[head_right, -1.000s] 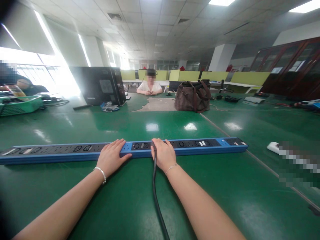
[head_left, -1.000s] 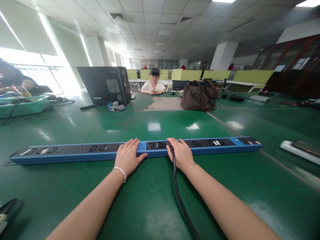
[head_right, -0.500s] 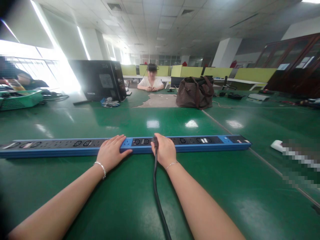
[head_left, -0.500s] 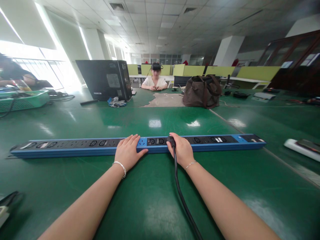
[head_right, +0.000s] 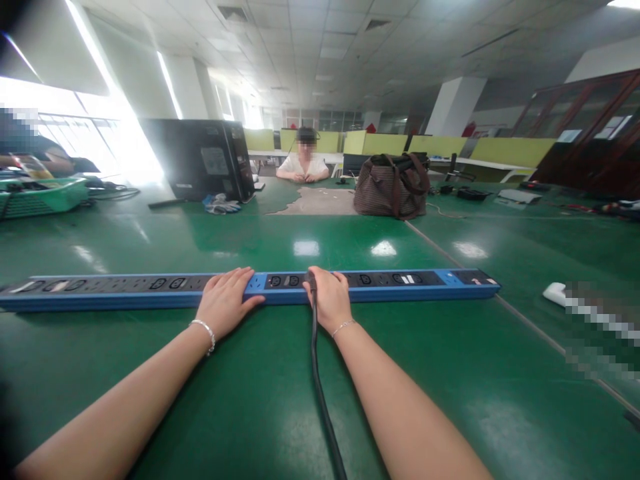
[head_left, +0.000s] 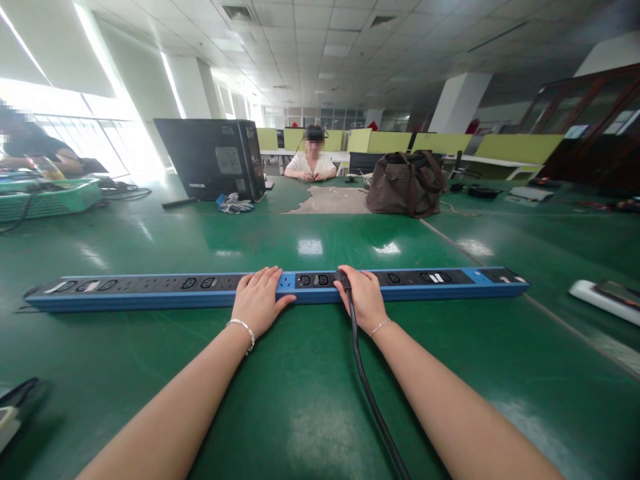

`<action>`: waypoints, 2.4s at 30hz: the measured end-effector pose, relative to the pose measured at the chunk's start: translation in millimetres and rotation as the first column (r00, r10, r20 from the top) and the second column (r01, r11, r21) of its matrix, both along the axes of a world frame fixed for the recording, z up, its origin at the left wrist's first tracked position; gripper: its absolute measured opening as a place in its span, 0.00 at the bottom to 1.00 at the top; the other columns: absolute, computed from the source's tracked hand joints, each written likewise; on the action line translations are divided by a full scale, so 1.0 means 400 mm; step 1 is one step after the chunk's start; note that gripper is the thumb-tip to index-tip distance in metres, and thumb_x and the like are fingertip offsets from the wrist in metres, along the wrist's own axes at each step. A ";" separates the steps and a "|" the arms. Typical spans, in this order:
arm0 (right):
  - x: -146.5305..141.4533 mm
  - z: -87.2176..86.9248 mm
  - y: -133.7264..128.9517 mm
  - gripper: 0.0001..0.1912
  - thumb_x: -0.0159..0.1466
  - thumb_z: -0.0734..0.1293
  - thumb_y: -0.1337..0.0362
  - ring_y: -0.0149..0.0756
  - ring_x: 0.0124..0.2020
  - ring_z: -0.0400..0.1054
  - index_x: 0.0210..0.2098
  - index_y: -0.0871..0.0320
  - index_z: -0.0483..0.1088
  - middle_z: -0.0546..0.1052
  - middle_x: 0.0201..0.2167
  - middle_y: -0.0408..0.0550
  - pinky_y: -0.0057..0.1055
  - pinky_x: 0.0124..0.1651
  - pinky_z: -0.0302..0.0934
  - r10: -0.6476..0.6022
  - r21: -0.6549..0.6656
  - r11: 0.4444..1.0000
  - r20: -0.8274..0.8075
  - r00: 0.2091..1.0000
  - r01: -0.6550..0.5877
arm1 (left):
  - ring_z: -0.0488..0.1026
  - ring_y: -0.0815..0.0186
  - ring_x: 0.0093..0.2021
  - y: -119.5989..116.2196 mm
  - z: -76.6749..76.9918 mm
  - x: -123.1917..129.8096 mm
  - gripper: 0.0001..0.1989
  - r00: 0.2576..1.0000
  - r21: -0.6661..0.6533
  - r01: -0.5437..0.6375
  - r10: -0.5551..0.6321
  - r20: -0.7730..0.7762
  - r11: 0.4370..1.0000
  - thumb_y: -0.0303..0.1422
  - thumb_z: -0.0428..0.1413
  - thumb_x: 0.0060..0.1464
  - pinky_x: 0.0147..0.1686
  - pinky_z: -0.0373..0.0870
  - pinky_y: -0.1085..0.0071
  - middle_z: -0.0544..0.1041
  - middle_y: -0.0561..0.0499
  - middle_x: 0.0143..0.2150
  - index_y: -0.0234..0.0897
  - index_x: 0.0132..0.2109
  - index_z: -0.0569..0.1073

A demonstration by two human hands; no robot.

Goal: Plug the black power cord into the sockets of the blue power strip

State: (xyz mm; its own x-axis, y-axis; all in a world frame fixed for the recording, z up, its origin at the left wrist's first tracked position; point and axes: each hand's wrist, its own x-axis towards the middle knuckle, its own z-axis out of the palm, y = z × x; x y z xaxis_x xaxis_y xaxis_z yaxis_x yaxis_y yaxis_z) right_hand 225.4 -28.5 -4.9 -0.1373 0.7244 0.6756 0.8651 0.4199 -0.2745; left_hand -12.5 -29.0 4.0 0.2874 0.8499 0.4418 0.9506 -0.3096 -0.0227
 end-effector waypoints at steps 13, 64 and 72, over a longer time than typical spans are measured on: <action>0.000 -0.008 0.004 0.14 0.66 0.58 0.60 0.40 0.46 0.71 0.48 0.57 0.67 0.77 0.44 0.52 0.41 0.55 0.52 -0.006 0.007 1.000 -0.011 1.000 0.007 | 0.63 0.54 0.60 0.002 -0.003 -0.003 0.31 1.000 0.002 0.010 -0.010 -0.006 1.000 0.51 0.44 0.56 0.58 0.54 0.55 0.68 0.40 0.60 0.35 0.59 0.63; 0.382 0.030 0.012 0.20 0.61 0.59 0.50 0.44 0.48 0.70 0.43 0.54 0.74 0.77 0.45 0.50 0.43 0.54 0.61 -0.150 -0.118 0.985 -0.274 0.950 0.122 | 0.63 0.54 0.59 0.004 -0.003 -0.003 0.32 1.000 -0.008 -0.012 0.012 -0.004 1.000 0.52 0.45 0.55 0.57 0.56 0.57 0.68 0.40 0.59 0.35 0.58 0.63; 0.374 0.024 -0.011 0.19 0.61 0.59 0.53 0.43 0.46 0.71 0.43 0.54 0.74 0.78 0.44 0.49 0.40 0.50 0.64 -0.204 -0.131 0.975 -0.204 0.957 0.180 | 0.63 0.55 0.60 0.004 0.000 -0.001 0.31 1.000 -0.011 -0.016 0.015 -0.008 1.000 0.52 0.45 0.55 0.57 0.56 0.57 0.68 0.40 0.59 0.36 0.58 0.63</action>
